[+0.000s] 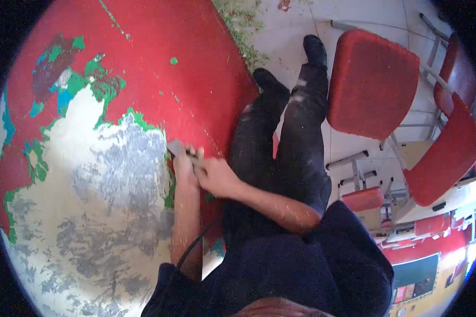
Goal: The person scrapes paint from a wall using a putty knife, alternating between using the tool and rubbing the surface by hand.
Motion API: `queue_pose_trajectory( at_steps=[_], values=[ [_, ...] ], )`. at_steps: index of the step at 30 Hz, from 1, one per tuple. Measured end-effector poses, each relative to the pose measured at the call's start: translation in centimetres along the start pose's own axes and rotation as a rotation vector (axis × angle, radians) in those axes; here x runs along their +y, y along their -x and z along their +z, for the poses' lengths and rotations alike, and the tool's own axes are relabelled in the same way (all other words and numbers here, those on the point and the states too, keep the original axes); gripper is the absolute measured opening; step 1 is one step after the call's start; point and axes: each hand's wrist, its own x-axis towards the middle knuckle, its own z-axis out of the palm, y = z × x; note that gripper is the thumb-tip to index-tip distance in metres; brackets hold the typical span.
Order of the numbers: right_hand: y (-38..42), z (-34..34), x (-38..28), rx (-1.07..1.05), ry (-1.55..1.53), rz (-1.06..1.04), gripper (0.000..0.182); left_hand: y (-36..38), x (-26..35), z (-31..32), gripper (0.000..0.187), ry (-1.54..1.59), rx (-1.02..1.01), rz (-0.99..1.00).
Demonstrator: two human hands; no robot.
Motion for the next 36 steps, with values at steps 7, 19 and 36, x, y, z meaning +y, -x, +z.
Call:
queue_pose_trajectory(
  at_steps=[7,19,36],
  values=[
    [-2.1,0.1,-0.4,0.121,-0.058,0.027,0.021,-2.7,1.2,1.5,0.025,0.048,-0.074,-0.037],
    [-2.9,-30.3,6.0,1.093,1.178,-0.079,0.044,-0.9,3.7,0.9,0.040,-0.082,-0.473,0.109],
    [-15.4,-31.2,8.2,0.866,0.557,-0.436,0.043,-4.7,1.4,5.8,0.046,-0.204,-0.608,0.601]
  ],
)
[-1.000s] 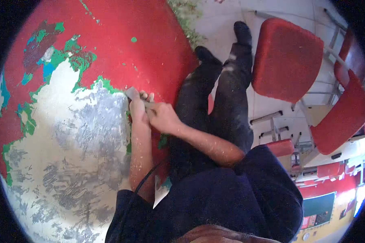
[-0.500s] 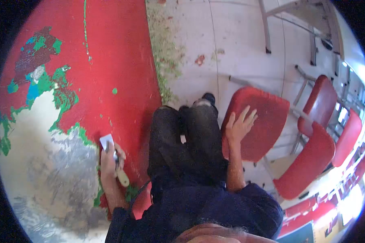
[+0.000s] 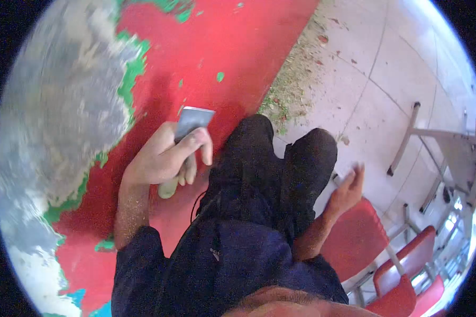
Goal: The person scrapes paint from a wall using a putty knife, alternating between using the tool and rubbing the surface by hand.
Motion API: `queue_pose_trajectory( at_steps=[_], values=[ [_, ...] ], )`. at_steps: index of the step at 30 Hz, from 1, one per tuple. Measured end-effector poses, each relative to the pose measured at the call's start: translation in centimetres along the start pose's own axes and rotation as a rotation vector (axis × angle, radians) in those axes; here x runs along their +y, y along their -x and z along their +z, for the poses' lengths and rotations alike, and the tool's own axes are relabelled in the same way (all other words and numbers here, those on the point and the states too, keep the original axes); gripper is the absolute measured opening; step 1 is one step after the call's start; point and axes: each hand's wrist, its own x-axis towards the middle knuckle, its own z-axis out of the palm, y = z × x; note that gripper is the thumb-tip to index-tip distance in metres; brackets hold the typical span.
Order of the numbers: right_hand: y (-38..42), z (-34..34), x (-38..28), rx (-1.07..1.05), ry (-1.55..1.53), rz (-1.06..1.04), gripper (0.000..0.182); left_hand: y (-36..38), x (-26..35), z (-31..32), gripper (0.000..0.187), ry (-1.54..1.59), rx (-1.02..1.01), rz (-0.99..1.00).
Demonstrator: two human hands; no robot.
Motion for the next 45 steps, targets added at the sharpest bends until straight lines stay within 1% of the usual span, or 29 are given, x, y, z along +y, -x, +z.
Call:
queue_pose_trajectory(
  at_steps=[1,2,3,4,5,6,7,10,11,13,15,17,19,21,22,24,27,28,29,31,33,36,38,40,41,42,43,44,45],
  values=[
    [1.4,2.5,-4.6,-0.127,-0.268,-0.103,0.037,0.4,0.4,0.2,0.046,0.028,0.038,0.012],
    [3.1,4.0,-7.2,-0.437,-0.432,-0.206,0.038,0.7,0.5,0.4,0.046,0.054,0.069,0.017],
    [5.1,5.3,-9.1,-0.654,-0.541,-0.320,0.042,0.8,0.2,0.9,0.047,0.129,0.171,0.031],
    [6.4,6.0,-10.9,-1.032,-0.648,-0.344,0.052,1.2,-0.4,1.5,0.048,0.237,0.232,0.090],
    [8.2,6.9,-12.2,-1.214,-0.684,-0.366,0.065,1.1,-1.1,2.1,0.049,0.338,0.281,0.162],
    [9.5,7.6,-12.9,-1.259,-0.539,-0.613,0.073,1.1,-2.0,2.5,0.049,0.445,0.322,0.232],
    [11.0,8.1,-13.8,-1.337,-0.617,-0.620,0.078,0.9,-3.1,2.3,0.049,0.448,0.314,0.269],
    [14.3,9.0,-15.5,-1.279,-0.600,-0.514,0.076,0.6,-5.3,1.3,0.046,0.455,0.518,0.465],
    [15.0,8.9,-15.8,-1.294,-0.561,-0.479,0.075,1.0,-5.8,1.1,0.045,0.404,0.487,0.513],
    [16.2,8.0,-15.6,-1.330,-0.518,-0.478,0.072,1.8,-6.3,1.2,0.043,0.609,0.412,0.427],
    [16.9,9.3,-15.2,-1.199,-0.589,-0.497,0.072,1.8,-6.3,1.5,0.041,0.756,0.334,0.370],
    [18.3,9.3,-15.3,-1.124,-0.721,-0.383,0.064,1.9,-6.0,1.6,0.036,0.839,0.271,0.331],
    [17.9,8.8,-16.6,-1.202,-0.770,-0.238,0.058,1.9,-5.8,1.5,0.032,0.879,0.228,0.325],
    [18.1,8.1,-16.7,-1.241,-0.789,-0.156,0.052,1.7,-4.6,1.3,0.031,0.829,0.256,0.352],
    [18.1,7.7,-16.6,-1.241,-0.780,-0.161,0.050,1.7,-4.4,1.4,0.030,0.808,0.277,0.374],
    [17.8,7.3,-16.6,-1.238,-0.774,-0.180,0.046,1.6,-5.2,1.4,0.028,0.927,0.148,0.396],
    [17.2,8.8,-16.6,-1.108,-0.702,-0.336,0.039,0.8,-6.5,0.6,0.027,1.054,0.020,0.411],
    [17.1,9.3,-16.5,-1.038,-0.658,-0.404,0.036,0.7,-6.5,0.6,0.028,1.047,0.058,0.405],
    [17.0,9.2,-16.5,-1.058,-0.678,-0.331,0.026,0.6,-6.4,0.8,0.029,1.045,0.097,0.409],
    [17.4,8.9,-15.5,-1.054,-0.646,-0.346,0.022,0.6,-6.6,1.1,0.031,1.078,0.136,0.374],
    [16.3,8.9,-16.2,-1.087,-0.615,-0.374,0.025,0.2,-5.7,1.3,0.030,1.034,0.221,0.391],
    [15.3,8.6,-16.6,-1.141,-0.579,-0.407,0.038,-0.3,-5.1,1.6,0.029,0.936,0.341,0.413],
    [15.9,9.6,-15.4,-1.036,-0.632,-0.527,0.036,-0.1,-5.1,2.1,0.028,0.907,0.366,0.422],
    [15.7,10.2,-15.7,-1.038,-0.688,-0.505,0.026,0.6,-5.6,2.4,0.027,0.907,0.348,0.435],
    [15.4,10.7,-16.1,-1.023,-0.683,-0.487,0.020,-0.5,-6.4,0.9,0.029,0.901,0.315,0.457],
    [15.3,11.0,-16.4,-1.015,-0.674,-0.456,0.016,-1.0,-5.8,0.7,0.029,0.853,0.366,0.453],
    [14.9,10.8,-16.9,-1.097,-0.665,-0.361,0.015,-1.2,-4.7,0.8,0.029,0.810,0.417,0.440],
    [15.2,10.8,-16.5,-1.076,-0.679,-0.361,0.015,-1.3,-4.2,1.0,0.029,0.772,0.468,0.434],
    [15.6,10.8,-15.9,-1.052,-0.694,-0.371,0.014,-1.2,-5.1,0.9,0.028,0.829,0.411,0.432]
  ],
)
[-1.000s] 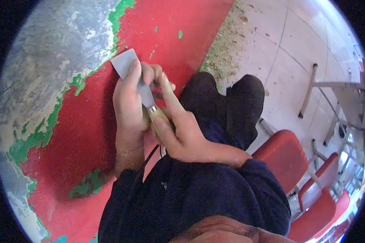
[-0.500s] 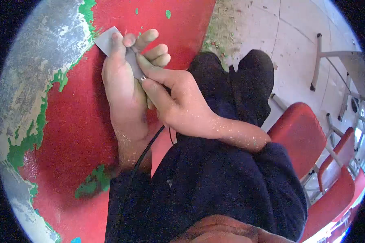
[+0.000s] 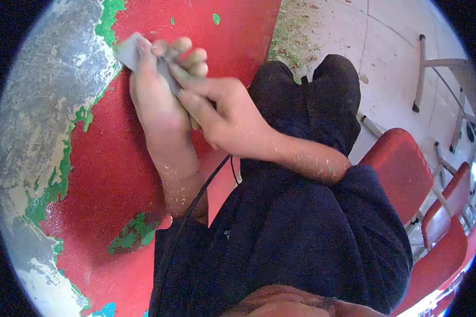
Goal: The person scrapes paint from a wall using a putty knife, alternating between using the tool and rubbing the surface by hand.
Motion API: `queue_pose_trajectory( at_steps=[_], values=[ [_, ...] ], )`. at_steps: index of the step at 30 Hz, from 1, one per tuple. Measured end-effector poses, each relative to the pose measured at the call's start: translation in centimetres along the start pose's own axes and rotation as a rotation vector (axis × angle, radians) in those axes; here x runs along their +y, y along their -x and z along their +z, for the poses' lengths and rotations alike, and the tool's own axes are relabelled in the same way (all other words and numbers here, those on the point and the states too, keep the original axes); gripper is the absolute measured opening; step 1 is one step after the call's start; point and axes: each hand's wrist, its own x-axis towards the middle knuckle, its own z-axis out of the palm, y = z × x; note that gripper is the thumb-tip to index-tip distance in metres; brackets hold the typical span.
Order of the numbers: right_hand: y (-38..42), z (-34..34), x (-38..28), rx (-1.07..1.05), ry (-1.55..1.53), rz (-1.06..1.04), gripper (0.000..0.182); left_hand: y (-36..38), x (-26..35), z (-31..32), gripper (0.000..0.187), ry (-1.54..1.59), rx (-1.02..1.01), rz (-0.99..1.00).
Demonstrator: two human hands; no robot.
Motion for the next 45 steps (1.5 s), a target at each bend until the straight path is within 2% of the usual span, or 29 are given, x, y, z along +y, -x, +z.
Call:
queue_pose_trajectory(
  at_steps=[3,5,7,9,11,15,19,21,23,24,25,26,27,28,31,32,34,35,36,39,40,41,45],
  values=[
    [0.0,-0.6,0.3,-0.042,0.062,-0.047,0.016,1.1,-0.7,-1.3,0.028,0.101,-0.123,-0.062],
    [-0.6,-0.7,0.3,-0.079,0.127,-0.070,0.029,0.2,-0.4,-0.6,0.029,0.011,0.014,-0.038],
    [0.0,-0.4,0.2,-0.046,0.104,-0.027,0.021,-0.3,-0.1,0.9,0.029,-0.051,0.089,0.042],
    [0.3,-0.6,-0.4,-0.005,0.091,-0.005,0.015,0.7,-0.7,-0.3,0.029,0.077,0.009,-0.058],
    [0.3,-1.0,0.0,-0.016,0.141,-0.039,0.016,1.3,-1.8,-1.8,0.030,0.173,-0.080,-0.134],
    [-0.4,-0.5,0.4,0.044,0.117,-0.041,0.016,-0.5,-1.0,0.0,0.030,0.019,0.034,0.009],
    [-0.1,-0.6,0.0,0.022,0.131,-0.070,0.019,0.9,-1.7,-0.4,0.031,0.092,0.021,-0.089],
    [-0.6,-1.1,0.4,-0.036,0.235,-0.087,0.032,0.1,-1.5,0.2,0.030,0.108,-0.002,-0.029],
    [-1.0,-0.6,0.5,0.052,0.191,-0.104,0.029,-0.6,-0.5,1.7,0.028,0.043,-0.014,0.042],
    [-1.0,-0.3,1.1,0.079,0.170,-0.150,0.028,-0.4,-0.3,2.3,0.028,-0.039,0.066,0.044],
    [-1.3,-0.2,1.3,0.100,0.155,-0.208,0.028,0.3,-0.8,1.5,0.030,0.009,0.031,-0.009],
    [-0.1,-1.2,0.6,-0.073,0.226,-0.080,0.027,1.2,-1.8,0.1,0.031,0.064,-0.016,-0.054],
    [0.9,-1.1,1.3,-0.043,0.237,-0.101,0.027,1.8,-2.5,-0.7,0.032,0.122,-0.071,-0.098],
    [0.7,-1.1,1.6,-0.049,0.258,-0.104,0.028,2.1,-2.9,-0.8,0.033,0.100,-0.033,-0.104],
    [-1.0,-0.9,1.1,-0.065,0.281,-0.055,0.031,-0.2,-2.1,-0.6,0.033,0.188,-0.056,-0.050],
    [-1.4,-0.9,1.0,-0.072,0.285,-0.033,0.032,-0.5,-1.5,0.5,0.033,0.040,0.072,-0.002],
    [0.3,-0.9,1.5,-0.069,0.273,-0.058,0.032,1.0,-2.6,-0.3,0.033,0.155,0.081,-0.116],
    [0.8,-1.3,1.6,-0.062,0.281,-0.095,0.032,1.4,-3.0,-0.3,0.032,0.219,0.063,-0.155],
    [1.1,-1.4,1.4,-0.064,0.294,-0.058,0.032,2.2,-3.3,-0.2,0.032,0.100,0.071,-0.142],
    [0.1,-1.3,2.3,-0.072,0.317,-0.088,0.032,0.9,-3.9,-1.3,0.032,0.177,0.001,-0.101],
    [-0.3,-0.6,1.7,-0.009,0.292,-0.063,0.033,0.3,-2.9,-1.5,0.032,0.217,-0.134,-0.090],
    [0.3,-0.5,1.7,-0.003,0.285,-0.075,0.033,0.5,-1.6,-0.3,0.032,0.209,-0.012,-0.073],
    [0.8,-0.6,1.7,-0.043,0.309,-0.155,0.038,2.3,-2.7,-0.5,0.031,0.129,0.045,-0.139]
  ],
)
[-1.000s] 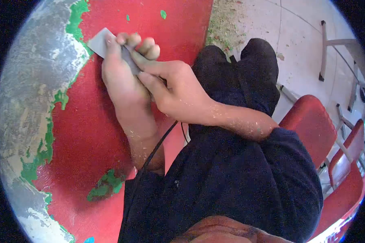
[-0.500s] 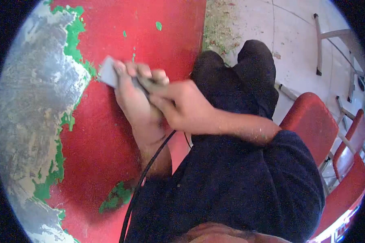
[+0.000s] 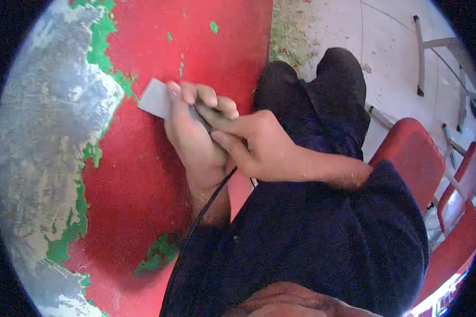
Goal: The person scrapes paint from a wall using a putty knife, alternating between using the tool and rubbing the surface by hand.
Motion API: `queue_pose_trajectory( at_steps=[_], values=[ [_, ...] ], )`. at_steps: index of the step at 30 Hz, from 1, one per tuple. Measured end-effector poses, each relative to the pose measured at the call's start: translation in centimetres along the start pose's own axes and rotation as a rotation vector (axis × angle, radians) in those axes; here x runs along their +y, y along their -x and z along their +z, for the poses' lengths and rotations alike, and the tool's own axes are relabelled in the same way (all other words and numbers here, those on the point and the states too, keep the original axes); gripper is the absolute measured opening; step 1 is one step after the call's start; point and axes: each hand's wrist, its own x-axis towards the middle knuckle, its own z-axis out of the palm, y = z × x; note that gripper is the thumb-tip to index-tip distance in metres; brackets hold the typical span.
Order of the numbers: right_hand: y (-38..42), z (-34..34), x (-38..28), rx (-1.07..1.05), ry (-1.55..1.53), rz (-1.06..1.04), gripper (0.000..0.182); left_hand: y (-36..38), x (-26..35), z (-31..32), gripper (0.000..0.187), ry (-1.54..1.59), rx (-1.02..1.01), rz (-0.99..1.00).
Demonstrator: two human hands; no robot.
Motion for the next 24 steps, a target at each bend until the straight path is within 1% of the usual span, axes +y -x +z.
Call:
queue_pose_trajectory(
  at_steps=[2,3,4,5,6,8,10,11,12,13,14,15,16,17,18,19,22,23,24],
  values=[
    [0.0,-0.1,0.2,-0.052,0.015,0.046,0.040,-0.9,-0.4,-0.7,0.032,0.047,0.000,0.053],
    [-0.3,0.2,0.4,0.012,0.026,0.009,0.041,-1.2,-0.1,-0.6,0.032,0.061,-0.003,0.072],
    [-0.3,0.3,0.8,0.010,0.020,0.022,0.041,-1.3,-0.1,-0.3,0.032,0.080,-0.001,0.089],
    [-0.1,0.5,1.0,0.010,0.009,0.042,0.040,-1.1,-0.1,0.2,0.032,0.067,0.055,0.104],
    [0.1,0.6,0.8,0.010,-0.006,0.057,0.040,-0.3,-0.6,-0.2,0.032,0.030,0.051,0.071],
    [0.4,0.0,1.1,-0.012,0.038,0.010,0.038,-0.1,-1.9,-1.1,0.033,-0.016,-0.001,0.043],
    [0.9,-0.1,1.4,-0.046,0.070,0.018,0.037,-0.6,-1.8,-1.4,0.034,0.008,-0.047,0.074],
    [0.7,0.4,2.5,-0.017,0.084,-0.054,0.036,-1.0,-1.6,-1.5,0.034,0.007,-0.048,0.090],
    [0.2,0.5,2.6,0.018,0.074,-0.047,0.036,-1.6,-1.4,-0.9,0.033,0.017,-0.056,0.108],
    [-0.3,0.6,2.3,0.055,0.067,-0.040,0.036,-2.0,-0.6,-0.5,0.032,-0.003,0.005,0.147],
    [-0.3,1.0,1.8,0.090,0.040,-0.026,0.035,-1.2,-1.3,-1.1,0.031,0.027,-0.016,0.111],
    [0.4,0.6,1.9,0.004,0.027,0.018,0.036,-0.6,-2.0,-1.8,0.031,0.057,-0.039,0.096],
    [0.9,0.5,2.3,0.017,0.021,0.008,0.034,-0.7,-3.0,-2.0,0.031,0.101,-0.097,0.100],
    [1.7,0.8,2.8,0.033,0.026,-0.002,0.032,-0.5,-4.2,-2.5,0.031,0.032,0.048,0.062],
    [2.2,0.7,2.9,0.045,0.030,0.000,0.031,-0.9,-4.2,-2.1,0.031,0.024,0.026,0.076],
    [2.2,0.5,3.1,-0.038,0.063,0.031,0.035,-0.9,-3.9,-2.0,0.032,0.003,0.020,0.075],
    [1.2,0.5,4.2,-0.027,0.118,0.018,0.037,-0.9,-3.9,-1.6,0.035,-0.039,0.069,0.089],
    [1.7,0.9,4.4,0.016,0.045,-0.010,0.039,-0.9,-4.0,-2.0,0.036,-0.060,0.066,0.089],
    [2.4,1.1,4.8,0.014,0.032,0.005,0.040,-0.7,-4.0,-2.3,0.037,-0.077,0.066,0.104]
  ],
)
